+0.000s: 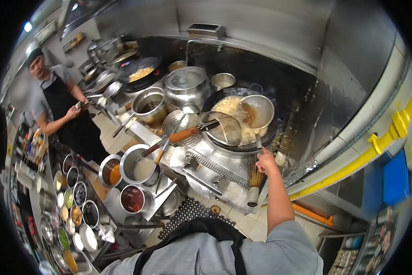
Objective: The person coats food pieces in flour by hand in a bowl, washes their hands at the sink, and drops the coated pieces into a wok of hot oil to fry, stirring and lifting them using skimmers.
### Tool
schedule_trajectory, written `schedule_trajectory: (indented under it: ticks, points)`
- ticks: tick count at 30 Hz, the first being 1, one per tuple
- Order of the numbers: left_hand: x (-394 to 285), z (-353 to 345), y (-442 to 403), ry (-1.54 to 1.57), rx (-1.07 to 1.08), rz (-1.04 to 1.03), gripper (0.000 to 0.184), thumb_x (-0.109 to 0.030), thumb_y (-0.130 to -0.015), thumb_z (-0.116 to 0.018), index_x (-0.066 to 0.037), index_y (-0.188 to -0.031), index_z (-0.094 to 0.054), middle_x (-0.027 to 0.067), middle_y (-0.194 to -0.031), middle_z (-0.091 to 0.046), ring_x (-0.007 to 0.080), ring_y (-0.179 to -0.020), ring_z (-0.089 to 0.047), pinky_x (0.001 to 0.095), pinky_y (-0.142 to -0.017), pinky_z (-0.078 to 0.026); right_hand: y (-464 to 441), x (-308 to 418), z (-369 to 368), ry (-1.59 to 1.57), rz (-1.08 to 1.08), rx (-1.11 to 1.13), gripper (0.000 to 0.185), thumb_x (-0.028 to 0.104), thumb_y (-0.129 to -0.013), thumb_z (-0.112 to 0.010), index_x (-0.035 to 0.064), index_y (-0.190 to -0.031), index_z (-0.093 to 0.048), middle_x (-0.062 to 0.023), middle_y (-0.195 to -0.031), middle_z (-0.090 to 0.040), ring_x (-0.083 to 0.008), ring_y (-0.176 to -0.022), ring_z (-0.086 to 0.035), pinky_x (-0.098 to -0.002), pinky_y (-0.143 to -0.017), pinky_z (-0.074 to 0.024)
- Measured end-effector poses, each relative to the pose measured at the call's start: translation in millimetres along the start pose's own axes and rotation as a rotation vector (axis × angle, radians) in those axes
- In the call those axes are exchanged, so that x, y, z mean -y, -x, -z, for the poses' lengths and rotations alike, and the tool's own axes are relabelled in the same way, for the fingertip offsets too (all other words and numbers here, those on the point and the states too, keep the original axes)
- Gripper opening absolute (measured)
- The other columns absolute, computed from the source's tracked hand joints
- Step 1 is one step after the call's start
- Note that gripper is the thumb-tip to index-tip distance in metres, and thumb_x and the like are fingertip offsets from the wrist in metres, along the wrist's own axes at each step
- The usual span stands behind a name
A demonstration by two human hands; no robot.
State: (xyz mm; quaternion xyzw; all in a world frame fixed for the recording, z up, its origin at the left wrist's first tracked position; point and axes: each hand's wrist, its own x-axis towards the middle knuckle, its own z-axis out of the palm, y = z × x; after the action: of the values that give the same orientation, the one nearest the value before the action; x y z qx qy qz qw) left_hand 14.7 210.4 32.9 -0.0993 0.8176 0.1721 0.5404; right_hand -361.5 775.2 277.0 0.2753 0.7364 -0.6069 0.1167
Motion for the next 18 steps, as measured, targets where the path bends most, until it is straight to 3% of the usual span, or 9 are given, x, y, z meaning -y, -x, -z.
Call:
schedule_trajectory:
  ticks: [4, 9, 10, 12, 13, 15, 18]
  points:
    - [57.3, -66.1, 5.0, 0.120, -0.040, 0.088, 0.057, -0.038, -0.080, -0.059, -0.008, -0.127, -0.047, 0.0226, -0.110, -0.059, 0.0375, -0.097, -0.059, 0.0439, -0.081, -0.047, 0.4, 5.4, -7.2, 0.068, -0.017, -0.016, 0.058, 0.012, -0.093, -0.044, 0.0149, -0.145, -0.018, -0.0059, -0.056, -0.049, -0.0130, -0.038, -0.038, -0.0292, -0.035, -0.0332]
    - [89.1, -103.9, -37.2, -0.086, -0.191, -0.112, 0.055, -0.037, -0.082, -0.057, -0.008, -0.127, -0.048, 0.0211, -0.110, -0.061, 0.0363, -0.095, -0.061, 0.0435, -0.078, -0.048, -6.9, -6.3, -15.7, 0.044, 0.027, -0.028, 0.060, 0.011, -0.092, -0.043, 0.0149, -0.145, -0.015, -0.0067, -0.056, -0.049, -0.0133, -0.037, -0.038, -0.0297, -0.034, -0.0331]
    - [85.2, -98.3, -29.8, 0.081, -0.207, -0.060, 0.050, -0.035, -0.082, -0.057, -0.007, -0.122, -0.050, 0.0187, -0.105, -0.061, 0.0338, -0.089, -0.061, 0.0415, -0.072, -0.047, -8.9, -7.9, -17.7, 0.053, 0.020, -0.034, 0.060, 0.011, -0.092, -0.043, 0.0149, -0.145, -0.015, -0.0067, -0.056, -0.049, -0.0133, -0.037, -0.038, -0.0297, -0.034, -0.0331]
    - [64.8, -79.6, -5.7, 0.928, -0.256, 0.145, 0.039, -0.030, -0.082, -0.057, -0.006, -0.113, -0.054, 0.0140, -0.095, -0.061, 0.0287, -0.077, -0.061, 0.0376, -0.061, -0.045, -12.0, -11.5, -21.5, 0.038, 0.020, -0.045, 0.063, 0.011, -0.091, -0.044, 0.0158, -0.146, -0.012, -0.0070, -0.057, -0.049, -0.0130, -0.037, -0.038, -0.0291, -0.034, -0.0334]
    - [50.8, -66.7, 10.5, 1.206, -0.314, 0.170, 0.034, -0.028, -0.082, -0.057, -0.006, -0.109, -0.056, 0.0117, -0.091, -0.061, 0.0262, -0.071, -0.061, 0.0356, -0.056, -0.044, -14.4, -12.7, -22.7, 0.050, 0.025, -0.041, 0.063, 0.011, -0.091, -0.044, 0.0158, -0.146, -0.012, -0.0070, -0.057, -0.049, -0.0130, -0.037, -0.038, -0.0291, -0.034, -0.0334]
    - [41.3, -57.1, 29.5, 1.421, -0.394, 0.149, 0.025, -0.023, -0.083, -0.057, -0.005, -0.100, -0.060, 0.0070, -0.081, -0.062, 0.0211, -0.058, -0.061, 0.0317, -0.045, -0.042, -22.7, -15.9, -24.9, 0.047, 0.022, -0.078, 0.063, 0.008, -0.089, -0.044, 0.0145, -0.145, -0.015, -0.0094, -0.053, -0.048, -0.0158, -0.035, -0.040, -0.0327, -0.032, -0.0331]
    - [74.1, -84.0, 31.8, 1.433, -0.397, 0.074, 0.030, -0.025, -0.082, -0.059, -0.004, -0.105, -0.060, 0.0084, -0.083, -0.062, 0.0217, -0.061, -0.062, 0.0317, -0.048, -0.045, -36.0, -21.5, -21.7, 0.037, 0.022, 0.010, 0.064, 0.012, -0.091, -0.045, 0.0176, -0.146, -0.012, -0.0055, -0.054, -0.046, -0.0123, -0.036, -0.037, -0.0291, -0.031, -0.0295]
